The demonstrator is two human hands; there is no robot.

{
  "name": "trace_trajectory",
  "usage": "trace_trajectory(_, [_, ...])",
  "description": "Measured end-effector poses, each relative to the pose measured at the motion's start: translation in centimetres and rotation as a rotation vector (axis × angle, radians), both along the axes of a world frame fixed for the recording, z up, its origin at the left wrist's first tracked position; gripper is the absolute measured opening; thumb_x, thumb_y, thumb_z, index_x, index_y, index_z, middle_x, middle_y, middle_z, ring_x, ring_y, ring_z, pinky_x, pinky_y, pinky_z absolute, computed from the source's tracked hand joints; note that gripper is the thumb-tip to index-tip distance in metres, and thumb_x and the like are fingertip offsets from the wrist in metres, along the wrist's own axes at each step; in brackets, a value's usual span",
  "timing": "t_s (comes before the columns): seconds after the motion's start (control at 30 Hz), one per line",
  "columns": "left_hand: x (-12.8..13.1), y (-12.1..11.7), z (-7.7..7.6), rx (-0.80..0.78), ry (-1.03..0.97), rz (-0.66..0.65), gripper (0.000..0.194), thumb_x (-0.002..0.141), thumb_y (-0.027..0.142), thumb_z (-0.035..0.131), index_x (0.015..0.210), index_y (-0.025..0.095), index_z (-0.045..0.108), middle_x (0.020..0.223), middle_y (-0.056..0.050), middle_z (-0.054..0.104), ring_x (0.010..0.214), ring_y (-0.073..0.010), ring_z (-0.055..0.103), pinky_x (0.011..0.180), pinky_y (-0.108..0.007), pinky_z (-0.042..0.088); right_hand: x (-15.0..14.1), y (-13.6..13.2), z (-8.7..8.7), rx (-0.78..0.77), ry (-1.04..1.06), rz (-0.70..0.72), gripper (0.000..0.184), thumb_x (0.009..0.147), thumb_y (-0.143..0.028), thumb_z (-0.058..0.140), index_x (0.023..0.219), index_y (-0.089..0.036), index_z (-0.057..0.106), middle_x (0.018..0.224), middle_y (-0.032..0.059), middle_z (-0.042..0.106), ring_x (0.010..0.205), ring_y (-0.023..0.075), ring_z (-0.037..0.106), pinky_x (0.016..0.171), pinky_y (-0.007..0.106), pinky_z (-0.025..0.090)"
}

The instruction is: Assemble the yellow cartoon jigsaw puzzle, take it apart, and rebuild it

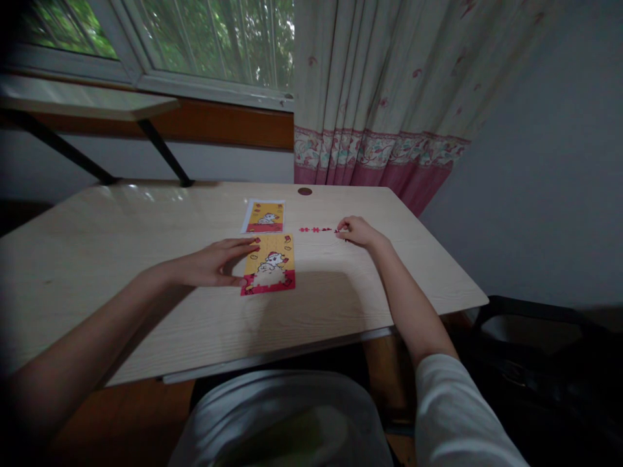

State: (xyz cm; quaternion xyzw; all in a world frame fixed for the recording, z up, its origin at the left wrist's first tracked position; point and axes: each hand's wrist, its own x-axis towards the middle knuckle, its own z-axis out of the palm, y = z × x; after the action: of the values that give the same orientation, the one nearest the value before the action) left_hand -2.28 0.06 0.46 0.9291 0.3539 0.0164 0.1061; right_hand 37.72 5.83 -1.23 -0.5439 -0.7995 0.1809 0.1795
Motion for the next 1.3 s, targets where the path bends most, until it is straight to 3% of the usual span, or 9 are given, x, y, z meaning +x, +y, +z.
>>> trace_trajectory(0.27, [0.2,-0.2,0.4,-0.009,-0.001,0.002,0.082,0.071,0.064,0.053,0.134,0.014,0.039,0.143,-0.017,0.033,0.128,-0.0332,0.034,0.104,-0.045,0.028,-0.2,0.0,-0.2,-0.067,0.116,-0.051,0.022,0.068,-0.03,0.064,0.081,-0.012,0.06,0.077,0.0052,0.06,0.056,0.0089,0.05,0.053,0.021,0.038])
trace_trajectory(0.47, [0.2,-0.1,0.2,-0.007,-0.031,-0.009,0.079,0.072,0.06,0.054,0.133,0.013,0.04,0.143,-0.017,0.033,0.128,-0.0328,0.034,0.104,-0.044,0.028,-1.3,-1.0,0.1,-0.049,0.293,-0.025,0.028,0.071,-0.034,0.062,0.09,-0.014,0.059,0.063,-0.0014,0.053,0.05,0.008,0.045,0.047,0.02,0.034])
trace_trajectory(0.57, [0.2,-0.1,0.3,-0.002,-0.063,-0.027,0.074,0.073,0.057,0.055,0.131,0.012,0.041,0.141,-0.017,0.036,0.127,-0.0316,0.036,0.104,-0.043,0.028,-3.1,-1.9,0.6,0.009,0.348,-0.014,0.033,0.074,-0.037,0.059,0.097,-0.013,0.062,0.061,-0.0017,0.053,0.048,0.0074,0.041,0.047,0.021,0.032])
trace_trajectory(0.67, [0.4,-0.1,0.5,0.01,-0.131,-0.044,0.065,0.077,0.051,0.054,0.127,0.011,0.045,0.136,-0.018,0.041,0.124,-0.0298,0.04,0.103,-0.041,0.032,-5.7,-3.0,1.2,0.047,0.38,0.011,0.029,0.074,-0.036,0.061,0.09,-0.013,0.067,0.064,0.0013,0.057,0.055,0.0091,0.045,0.053,0.023,0.035])
trace_trajectory(0.87, [1.7,-0.7,0.8,0.004,-0.38,-0.01,0.035,0.085,0.034,0.045,0.11,0.014,0.058,0.111,-0.012,0.059,0.103,-0.0213,0.055,0.092,-0.037,0.043,-10.7,-5.4,1.6,0.107,0.511,0.182,0.016,0.073,-0.03,0.066,0.084,-0.019,0.07,0.09,0.006,0.064,0.081,0.0146,0.056,0.071,0.028,0.042])
trace_trajectory(1.0, [3.1,-1.7,1.1,-0.071,-0.477,0.026,0.026,0.084,0.031,0.047,0.098,0.017,0.064,0.098,-0.009,0.064,0.093,-0.0194,0.058,0.087,-0.037,0.044,-12.9,-6.5,1.1,-0.034,0.692,0.222,0.022,0.07,-0.036,0.067,0.084,-0.018,0.068,0.082,0.0046,0.065,0.074,0.0136,0.058,0.067,0.027,0.044])
trace_trajectory(1.13, [4.1,-2.4,1.0,-0.131,-0.534,0.071,0.022,0.081,0.032,0.052,0.087,0.017,0.067,0.089,-0.007,0.067,0.085,-0.0183,0.059,0.082,-0.035,0.046,-14.8,-7.5,0.1,-0.208,0.871,0.164,0.03,0.061,-0.042,0.073,0.076,-0.018,0.062,0.069,0.0007,0.063,0.063,0.0113,0.058,0.059,0.024,0.045])
trace_trajectory(1.3, [4.2,-2.5,0.7,-0.197,-0.587,0.072,0.02,0.079,0.033,0.054,0.08,0.018,0.067,0.083,-0.005,0.068,0.08,-0.0175,0.06,0.076,-0.032,0.047,-16.3,-8.3,-0.5,-0.282,0.922,0.092,0.034,0.056,-0.044,0.075,0.069,-0.018,0.059,0.058,-0.0036,0.056,0.05,0.0068,0.048,0.048,0.02,0.04])
